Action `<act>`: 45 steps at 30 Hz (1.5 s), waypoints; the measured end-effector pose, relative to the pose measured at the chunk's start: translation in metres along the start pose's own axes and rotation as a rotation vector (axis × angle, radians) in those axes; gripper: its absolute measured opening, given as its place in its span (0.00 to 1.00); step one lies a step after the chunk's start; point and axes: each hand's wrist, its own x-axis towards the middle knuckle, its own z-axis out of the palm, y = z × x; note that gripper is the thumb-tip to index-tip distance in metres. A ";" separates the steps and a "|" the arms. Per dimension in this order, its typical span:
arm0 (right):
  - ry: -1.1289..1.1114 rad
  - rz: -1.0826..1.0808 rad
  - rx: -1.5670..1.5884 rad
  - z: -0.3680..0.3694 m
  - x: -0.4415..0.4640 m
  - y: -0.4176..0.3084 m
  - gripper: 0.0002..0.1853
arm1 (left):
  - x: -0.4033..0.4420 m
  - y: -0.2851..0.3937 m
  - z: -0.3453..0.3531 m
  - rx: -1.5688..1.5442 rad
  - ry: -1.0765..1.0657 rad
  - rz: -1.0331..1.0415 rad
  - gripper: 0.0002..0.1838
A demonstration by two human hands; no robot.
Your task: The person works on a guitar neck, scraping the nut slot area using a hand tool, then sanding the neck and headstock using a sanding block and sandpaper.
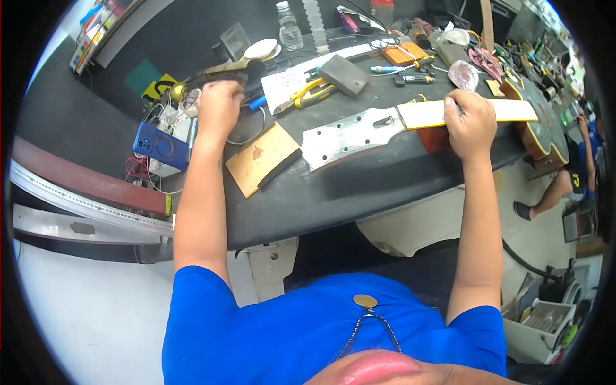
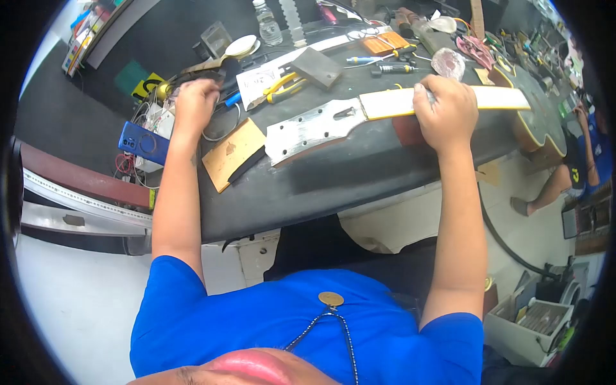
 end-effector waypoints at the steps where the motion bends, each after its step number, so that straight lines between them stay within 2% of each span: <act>1: -0.001 -0.002 -0.006 0.001 0.001 -0.001 0.15 | 0.001 -0.010 0.002 -0.068 0.123 0.036 0.09; 3: -0.006 -0.010 -0.013 0.000 0.000 -0.002 0.14 | 0.007 -0.014 -0.012 -0.212 0.261 -0.004 0.07; 5: -0.038 0.001 -0.006 0.000 0.001 -0.003 0.14 | 0.004 0.003 -0.038 -0.650 0.251 -0.266 0.08; 8: -0.123 0.057 -0.001 -0.004 0.004 -0.003 0.14 | 0.006 0.001 -0.050 -0.934 0.354 -0.223 0.08; 11: -0.180 0.239 0.239 -0.010 0.011 -0.009 0.13 | 0.006 0.021 -0.059 -1.182 0.342 -0.168 0.08; 13: -0.059 0.146 0.311 -0.014 0.018 -0.013 0.17 | 0.001 0.047 -0.072 -1.316 0.335 -0.155 0.07; 14: -0.067 0.172 0.449 -0.019 0.021 -0.029 0.18 | -0.002 0.060 -0.076 -1.301 0.351 -0.192 0.07; 15: -0.073 0.202 0.588 -0.024 0.024 -0.049 0.19 | -0.006 0.073 -0.074 -1.118 0.390 -0.074 0.07; 17: -0.256 0.171 0.848 -0.031 0.035 -0.096 0.22 | -0.013 0.102 -0.071 -0.747 0.468 0.164 0.10; 19: -0.389 0.262 1.046 -0.015 0.042 -0.134 0.26 | -0.025 0.132 -0.073 -0.516 0.455 0.345 0.15; 21: -0.393 0.256 1.011 0.013 0.050 -0.149 0.26 | -0.034 0.146 -0.066 -0.359 0.427 0.455 0.17; 23: -0.486 0.279 1.049 0.017 0.057 -0.165 0.23 | -0.034 0.150 -0.070 -0.359 0.365 0.524 0.18; 24: -0.460 0.287 1.006 0.025 0.059 -0.165 0.18 | -0.032 0.145 -0.074 -0.411 0.302 0.575 0.20; 27: -0.299 0.153 0.831 0.025 0.064 -0.164 0.16 | -0.034 0.129 -0.081 -0.513 0.338 0.576 0.23; 29: -0.268 0.185 0.810 0.014 0.063 -0.165 0.14 | -0.026 0.116 -0.089 -0.434 0.573 0.621 0.26; 30: -0.279 0.182 0.809 0.000 0.063 -0.170 0.13 | -0.021 0.116 -0.096 -0.353 0.704 0.586 0.25; 31: -0.289 0.183 0.807 -0.017 0.061 -0.176 0.13 | -0.027 0.118 -0.109 -0.130 0.759 0.467 0.26; 32: -0.337 0.130 0.850 -0.032 0.058 -0.177 0.11 | -0.034 0.123 -0.124 -0.052 0.714 0.371 0.32; 34: -0.417 0.037 0.948 -0.065 0.051 -0.180 0.10 | -0.033 0.125 -0.130 -0.400 0.652 0.301 0.38; 36: -0.482 0.015 1.040 -0.083 0.041 -0.172 0.10 | -0.034 0.140 -0.145 -0.995 0.365 0.098 0.38; 37: -0.509 0.004 1.082 -0.091 0.034 -0.166 0.10 | -0.036 0.149 -0.156 -1.369 0.117 -0.056 0.37; 38: -0.553 0.088 1.119 -0.097 0.026 -0.159 0.11 | -0.038 0.147 -0.161 -1.342 -0.020 0.004 0.31; 39: -0.574 0.156 1.184 -0.102 0.016 -0.155 0.11 | -0.040 0.152 -0.169 -1.289 -0.128 -0.028 0.25; 41: -0.616 0.306 1.319 -0.109 -0.005 -0.147 0.11 | -0.045 0.170 -0.168 -1.316 -0.240 -0.048 0.22; 43: -0.645 0.362 1.233 -0.117 -0.024 -0.137 0.14 | -0.048 0.187 -0.161 -1.365 -0.393 -0.121 0.19; 45: -0.658 0.247 0.943 -0.125 -0.036 -0.127 0.16 | -0.050 0.202 -0.140 -1.393 -0.460 -0.167 0.17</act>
